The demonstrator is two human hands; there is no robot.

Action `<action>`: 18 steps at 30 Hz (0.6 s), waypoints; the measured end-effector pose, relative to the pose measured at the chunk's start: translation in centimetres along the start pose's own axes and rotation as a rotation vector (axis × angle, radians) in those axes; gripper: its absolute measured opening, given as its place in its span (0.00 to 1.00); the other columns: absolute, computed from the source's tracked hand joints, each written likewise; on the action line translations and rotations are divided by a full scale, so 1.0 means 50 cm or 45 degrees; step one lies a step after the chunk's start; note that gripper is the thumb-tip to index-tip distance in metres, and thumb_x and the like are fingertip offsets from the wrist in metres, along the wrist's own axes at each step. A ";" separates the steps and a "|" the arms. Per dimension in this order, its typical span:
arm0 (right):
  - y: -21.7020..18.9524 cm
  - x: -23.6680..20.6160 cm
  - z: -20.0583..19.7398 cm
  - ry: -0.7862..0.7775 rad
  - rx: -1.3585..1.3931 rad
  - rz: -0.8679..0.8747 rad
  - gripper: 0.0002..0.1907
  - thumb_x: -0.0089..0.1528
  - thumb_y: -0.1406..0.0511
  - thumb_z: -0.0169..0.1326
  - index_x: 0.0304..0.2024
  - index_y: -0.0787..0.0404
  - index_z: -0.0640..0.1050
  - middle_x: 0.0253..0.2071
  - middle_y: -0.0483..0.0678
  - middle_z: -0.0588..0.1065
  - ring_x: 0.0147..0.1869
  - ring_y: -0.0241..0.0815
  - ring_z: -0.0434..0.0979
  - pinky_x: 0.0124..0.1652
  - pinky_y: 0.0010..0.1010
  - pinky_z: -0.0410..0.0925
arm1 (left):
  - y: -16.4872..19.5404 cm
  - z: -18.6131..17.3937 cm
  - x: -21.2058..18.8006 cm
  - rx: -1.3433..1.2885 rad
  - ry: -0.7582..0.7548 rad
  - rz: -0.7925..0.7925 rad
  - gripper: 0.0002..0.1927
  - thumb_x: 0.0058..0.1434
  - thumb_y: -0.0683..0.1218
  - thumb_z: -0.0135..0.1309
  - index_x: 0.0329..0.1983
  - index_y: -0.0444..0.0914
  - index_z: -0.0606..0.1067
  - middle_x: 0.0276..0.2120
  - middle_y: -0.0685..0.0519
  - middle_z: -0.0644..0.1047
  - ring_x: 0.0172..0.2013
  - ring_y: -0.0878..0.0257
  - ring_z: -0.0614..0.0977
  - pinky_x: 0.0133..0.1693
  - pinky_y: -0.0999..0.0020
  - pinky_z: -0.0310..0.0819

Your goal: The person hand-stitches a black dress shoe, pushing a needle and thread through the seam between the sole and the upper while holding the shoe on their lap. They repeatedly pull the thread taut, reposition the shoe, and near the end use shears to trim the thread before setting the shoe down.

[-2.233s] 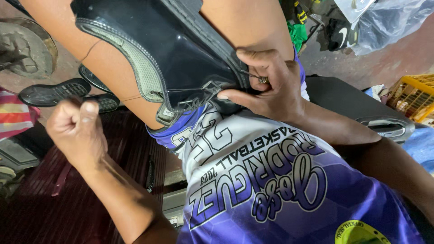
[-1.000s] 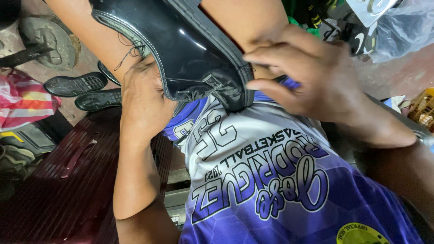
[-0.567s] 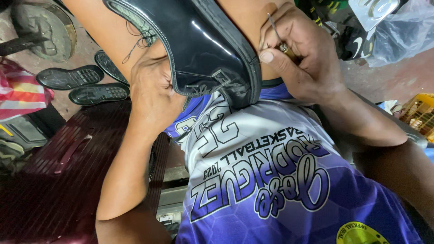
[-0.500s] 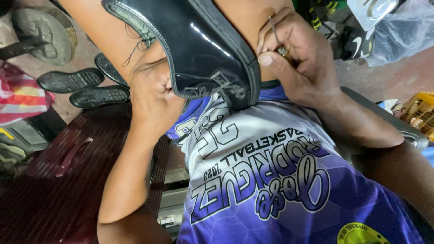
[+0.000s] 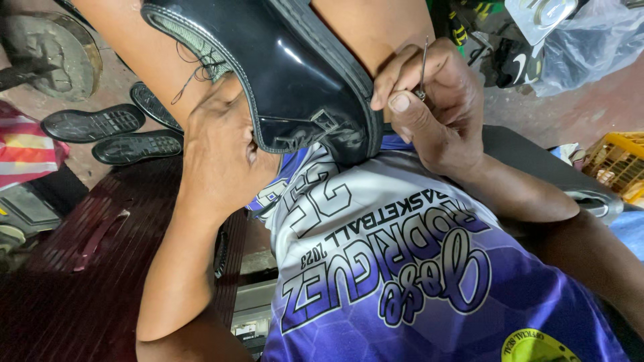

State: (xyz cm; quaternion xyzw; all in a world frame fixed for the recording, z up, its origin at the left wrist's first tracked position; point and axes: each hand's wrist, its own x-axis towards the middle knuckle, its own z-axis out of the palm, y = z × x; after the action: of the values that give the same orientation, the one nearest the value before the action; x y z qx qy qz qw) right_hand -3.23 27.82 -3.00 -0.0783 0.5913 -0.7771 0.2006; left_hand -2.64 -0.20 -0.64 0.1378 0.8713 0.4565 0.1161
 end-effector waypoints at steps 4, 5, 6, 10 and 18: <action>-0.001 0.001 0.009 -0.060 -0.149 -0.058 0.07 0.79 0.70 0.49 0.48 0.61 0.64 0.43 0.53 0.75 0.32 0.32 0.66 0.33 0.22 0.63 | -0.007 0.009 -0.001 -0.055 0.091 0.003 0.05 0.61 0.40 0.58 0.39 0.36 0.76 0.32 0.48 0.73 0.34 0.49 0.76 0.42 0.60 0.70; -0.002 0.004 0.012 -0.079 -0.262 -0.097 0.07 0.78 0.70 0.50 0.48 0.62 0.64 0.41 0.52 0.75 0.33 0.34 0.67 0.33 0.23 0.63 | -0.009 0.011 0.000 -0.070 0.107 0.001 0.04 0.60 0.40 0.59 0.36 0.36 0.75 0.29 0.48 0.72 0.32 0.51 0.76 0.41 0.61 0.70; -0.003 0.007 0.015 -0.095 -0.375 -0.137 0.08 0.78 0.70 0.51 0.47 0.62 0.64 0.40 0.52 0.75 0.33 0.36 0.69 0.34 0.25 0.64 | -0.009 0.013 0.001 -0.089 0.119 0.000 0.04 0.59 0.39 0.59 0.33 0.36 0.75 0.28 0.49 0.71 0.31 0.51 0.75 0.39 0.62 0.68; 0.000 0.022 0.026 -0.107 -0.783 -0.316 0.08 0.71 0.73 0.54 0.45 0.64 0.67 0.35 0.51 0.74 0.30 0.39 0.71 0.29 0.27 0.62 | -0.011 0.018 0.002 -0.161 0.157 -0.027 0.16 0.50 0.34 0.59 0.22 0.36 0.61 0.24 0.50 0.63 0.24 0.53 0.67 0.32 0.64 0.60; 0.011 0.031 0.035 -0.150 -0.812 -0.421 0.09 0.68 0.80 0.51 0.45 0.65 0.68 0.33 0.52 0.73 0.32 0.45 0.73 0.30 0.31 0.66 | -0.018 0.008 0.001 -0.372 0.178 0.027 0.20 0.43 0.33 0.57 0.21 0.37 0.56 0.22 0.51 0.61 0.21 0.57 0.63 0.28 0.66 0.56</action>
State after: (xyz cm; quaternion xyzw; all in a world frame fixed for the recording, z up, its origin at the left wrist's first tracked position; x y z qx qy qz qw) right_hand -3.91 25.52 -3.22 -0.2761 0.7707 -0.5698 0.0716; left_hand -2.68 -0.37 -1.62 0.0966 0.8000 0.5882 0.0691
